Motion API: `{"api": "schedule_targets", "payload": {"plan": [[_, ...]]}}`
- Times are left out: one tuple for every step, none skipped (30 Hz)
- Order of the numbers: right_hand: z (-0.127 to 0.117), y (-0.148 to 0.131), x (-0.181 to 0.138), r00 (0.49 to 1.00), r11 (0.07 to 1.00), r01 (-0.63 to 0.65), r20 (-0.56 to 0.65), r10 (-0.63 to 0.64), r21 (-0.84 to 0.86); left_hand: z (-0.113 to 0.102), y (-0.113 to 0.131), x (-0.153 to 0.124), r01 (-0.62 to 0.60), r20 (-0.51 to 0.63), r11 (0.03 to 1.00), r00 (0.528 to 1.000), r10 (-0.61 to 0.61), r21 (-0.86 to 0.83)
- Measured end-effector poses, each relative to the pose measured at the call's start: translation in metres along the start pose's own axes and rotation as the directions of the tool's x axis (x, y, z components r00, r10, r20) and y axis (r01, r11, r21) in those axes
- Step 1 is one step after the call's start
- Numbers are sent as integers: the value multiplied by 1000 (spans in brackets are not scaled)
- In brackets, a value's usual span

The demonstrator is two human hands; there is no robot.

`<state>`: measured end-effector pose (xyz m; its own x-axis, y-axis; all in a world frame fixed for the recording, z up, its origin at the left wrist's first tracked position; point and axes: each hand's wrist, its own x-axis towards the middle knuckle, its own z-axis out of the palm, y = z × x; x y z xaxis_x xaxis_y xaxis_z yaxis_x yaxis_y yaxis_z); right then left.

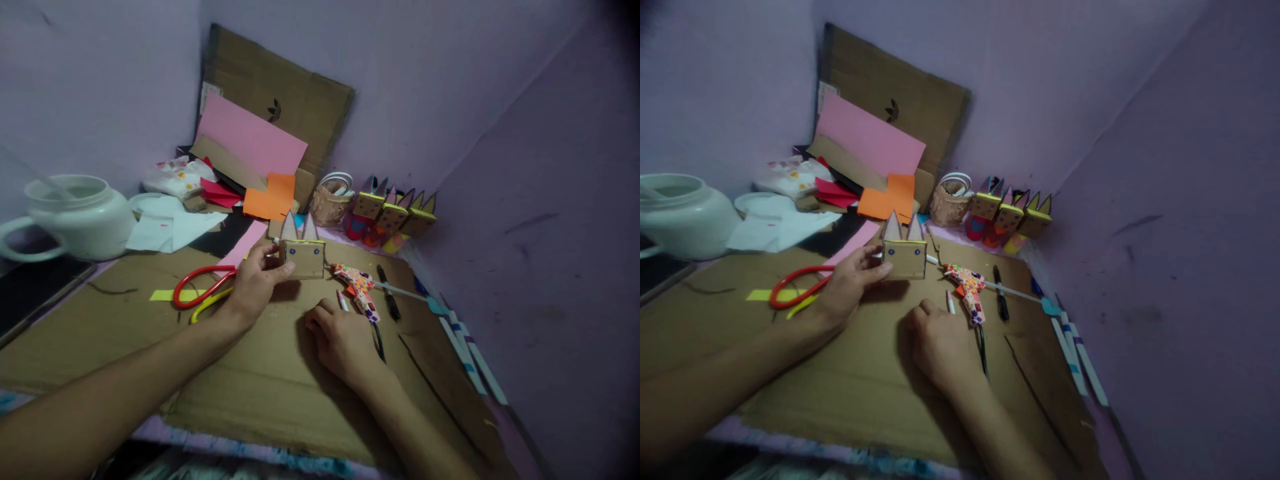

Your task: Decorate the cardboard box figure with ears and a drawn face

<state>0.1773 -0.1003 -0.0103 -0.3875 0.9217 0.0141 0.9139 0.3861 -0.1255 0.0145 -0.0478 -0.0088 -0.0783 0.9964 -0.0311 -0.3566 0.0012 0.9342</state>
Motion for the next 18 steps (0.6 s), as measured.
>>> {"api": "schedule_targets", "payload": {"plan": [[-2,-4,0,999,997,6,42,-3,-74,0,0,0,-1,-2,1000,1000,1,2],[-3,-7,1,997,992,16,74,-7,-123,0,0,0,-4,-4,1000,1000,4,4],[-4,-9,1,996,990,23,92,-10,-142,0,0,0,-6,-7,1000,1000,6,6],[-4,-9,1,995,990,24,95,-11,-137,1,1,0,-7,-9,1000,1000,8,8],[-3,-8,0,996,994,20,87,-11,-112,1,1,0,-7,-8,1000,1000,7,9],[-1,-4,0,998,998,15,69,-11,-66,1,1,0,-6,-8,1000,1000,6,10],[0,0,0,999,1000,10,39,-10,0,1,1,-1,-4,-6,1000,1000,4,12],[2,5,0,1000,996,5,-2,-4,84,1,1,-1,-2,-7,1000,1000,2,14],[3,11,-1,999,983,4,-54,5,181,1,1,-1,0,-9,1000,1000,0,18],[5,17,-1,993,958,11,-115,23,287,1,1,-1,3,-12,1000,1000,-2,22],[5,21,-2,983,920,20,-174,52,391,0,0,-1,6,-16,1000,1000,-5,26],[6,25,-3,971,874,32,-223,88,484,0,0,-2,10,-17,1000,1000,-10,29],[5,28,-3,958,824,43,-258,126,565,0,0,-2,17,-13,999,1000,-17,30],[4,31,-4,945,774,50,-280,167,631,-1,0,-2,25,-8,999,1000,-24,30],[1,32,-5,935,727,52,-290,206,685,-1,1,-2,30,0,999,1000,-30,30],[-3,34,-5,928,683,51,-288,237,729,-2,1,-3,37,8,999,999,-37,32],[-8,37,-5,923,645,50,-282,263,762,-3,2,-3,42,12,999,999,-42,34],[-14,41,-4,917,619,50,-282,283,783,-4,2,-3,44,13,998,999,-45,45]]}}
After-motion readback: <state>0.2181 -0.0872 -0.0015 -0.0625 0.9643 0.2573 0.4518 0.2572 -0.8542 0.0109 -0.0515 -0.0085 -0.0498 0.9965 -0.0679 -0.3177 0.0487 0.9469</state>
